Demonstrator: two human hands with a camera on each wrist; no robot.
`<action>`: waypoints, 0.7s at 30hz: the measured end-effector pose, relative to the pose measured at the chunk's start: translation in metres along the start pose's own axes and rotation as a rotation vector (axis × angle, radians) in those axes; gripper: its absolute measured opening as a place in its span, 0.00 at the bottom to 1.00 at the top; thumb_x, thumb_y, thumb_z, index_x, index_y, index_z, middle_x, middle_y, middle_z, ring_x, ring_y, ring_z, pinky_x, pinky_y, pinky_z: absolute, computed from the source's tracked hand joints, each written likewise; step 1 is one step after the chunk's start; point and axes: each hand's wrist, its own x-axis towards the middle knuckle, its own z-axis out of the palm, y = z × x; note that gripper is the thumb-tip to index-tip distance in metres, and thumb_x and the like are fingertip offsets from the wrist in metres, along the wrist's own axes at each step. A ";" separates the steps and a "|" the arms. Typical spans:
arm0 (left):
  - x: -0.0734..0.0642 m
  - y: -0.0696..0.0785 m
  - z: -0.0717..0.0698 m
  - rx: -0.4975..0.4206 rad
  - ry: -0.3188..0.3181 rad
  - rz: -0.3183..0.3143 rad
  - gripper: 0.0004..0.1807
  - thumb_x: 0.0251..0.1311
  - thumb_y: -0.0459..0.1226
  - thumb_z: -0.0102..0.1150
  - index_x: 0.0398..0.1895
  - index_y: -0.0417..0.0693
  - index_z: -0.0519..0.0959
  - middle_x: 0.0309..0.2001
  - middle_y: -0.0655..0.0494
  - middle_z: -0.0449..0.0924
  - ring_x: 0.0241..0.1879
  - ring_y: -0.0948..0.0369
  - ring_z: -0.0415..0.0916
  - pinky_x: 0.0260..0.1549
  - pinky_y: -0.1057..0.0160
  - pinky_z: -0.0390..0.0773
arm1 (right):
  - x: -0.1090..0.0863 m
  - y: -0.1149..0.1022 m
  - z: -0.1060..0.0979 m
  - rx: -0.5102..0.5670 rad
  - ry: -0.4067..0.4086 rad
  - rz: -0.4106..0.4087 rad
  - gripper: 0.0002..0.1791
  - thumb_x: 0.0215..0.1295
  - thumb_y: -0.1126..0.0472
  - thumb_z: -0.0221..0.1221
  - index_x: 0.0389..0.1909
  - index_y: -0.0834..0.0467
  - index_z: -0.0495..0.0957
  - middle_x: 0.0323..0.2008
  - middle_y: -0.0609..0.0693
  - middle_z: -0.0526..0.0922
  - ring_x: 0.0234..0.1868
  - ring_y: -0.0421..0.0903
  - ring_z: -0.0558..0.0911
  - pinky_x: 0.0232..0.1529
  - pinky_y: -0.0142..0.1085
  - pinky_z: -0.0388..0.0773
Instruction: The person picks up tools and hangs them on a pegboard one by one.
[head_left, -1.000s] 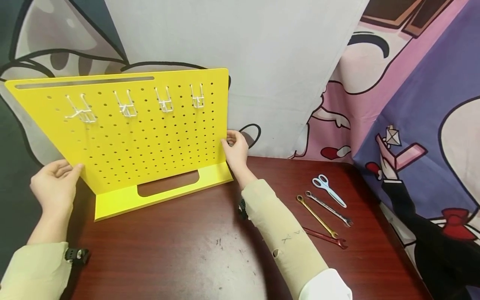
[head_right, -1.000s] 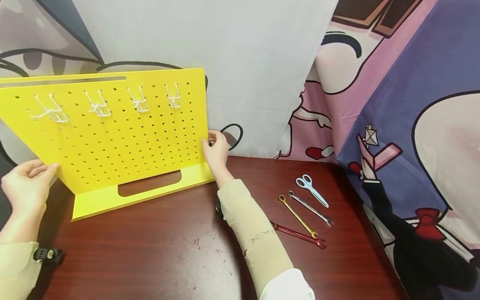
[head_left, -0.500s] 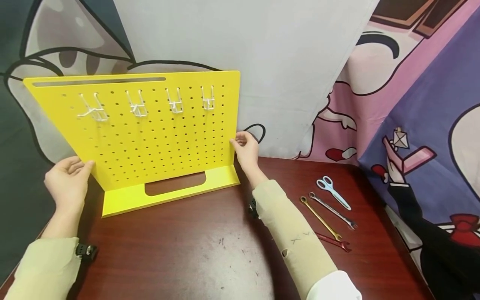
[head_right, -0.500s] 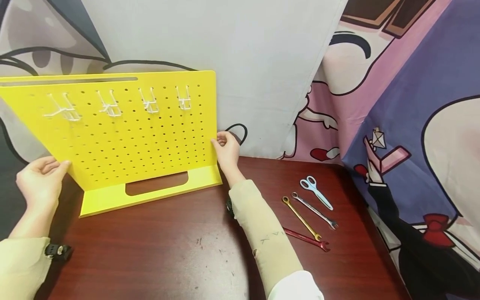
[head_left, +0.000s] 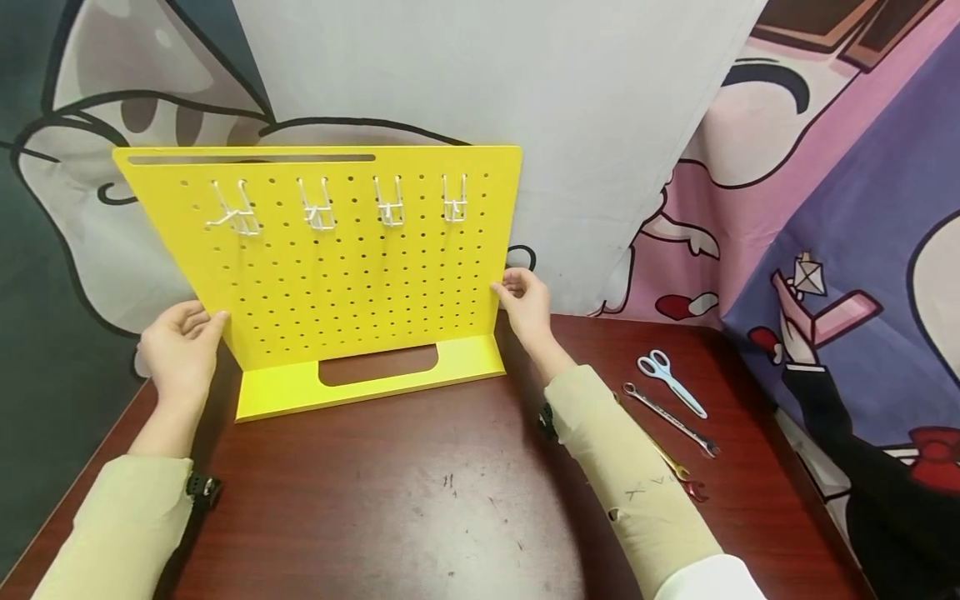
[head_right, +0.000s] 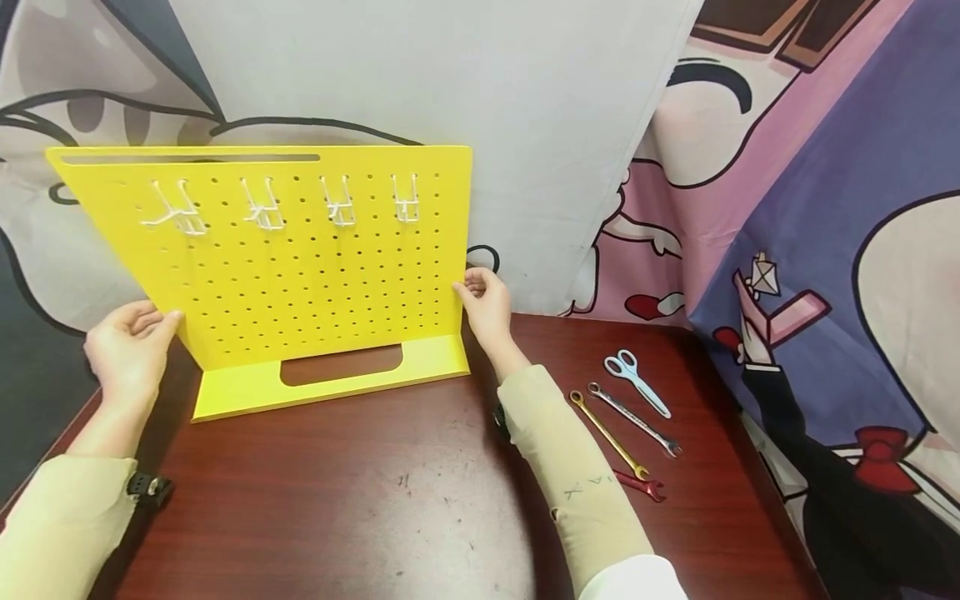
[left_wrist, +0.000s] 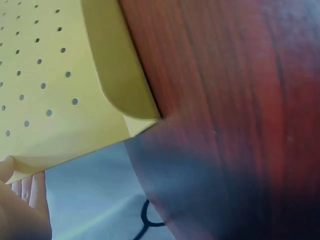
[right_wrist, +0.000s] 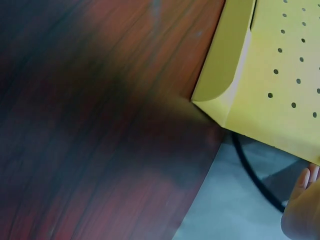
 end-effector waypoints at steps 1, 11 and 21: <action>-0.001 0.001 0.003 0.008 -0.012 0.002 0.23 0.69 0.37 0.68 0.65 0.39 0.83 0.38 0.76 0.82 0.36 0.87 0.75 0.50 0.80 0.83 | 0.000 0.002 -0.004 0.000 0.003 0.000 0.12 0.71 0.65 0.68 0.49 0.67 0.83 0.46 0.63 0.86 0.45 0.52 0.83 0.44 0.27 0.80; -0.009 0.017 0.040 0.040 -0.042 0.125 0.19 0.69 0.36 0.68 0.59 0.37 0.85 0.53 0.39 0.89 0.36 0.88 0.72 0.53 0.74 0.85 | 0.001 0.018 -0.043 -0.020 0.042 -0.001 0.12 0.71 0.67 0.67 0.50 0.70 0.83 0.45 0.66 0.86 0.40 0.40 0.80 0.39 0.19 0.75; -0.016 0.028 0.070 -0.017 -0.100 0.181 0.20 0.68 0.36 0.70 0.58 0.33 0.85 0.53 0.35 0.89 0.35 0.87 0.72 0.50 0.75 0.86 | -0.004 0.031 -0.081 -0.094 0.087 -0.011 0.12 0.71 0.66 0.68 0.48 0.70 0.83 0.43 0.63 0.86 0.39 0.34 0.78 0.40 0.17 0.75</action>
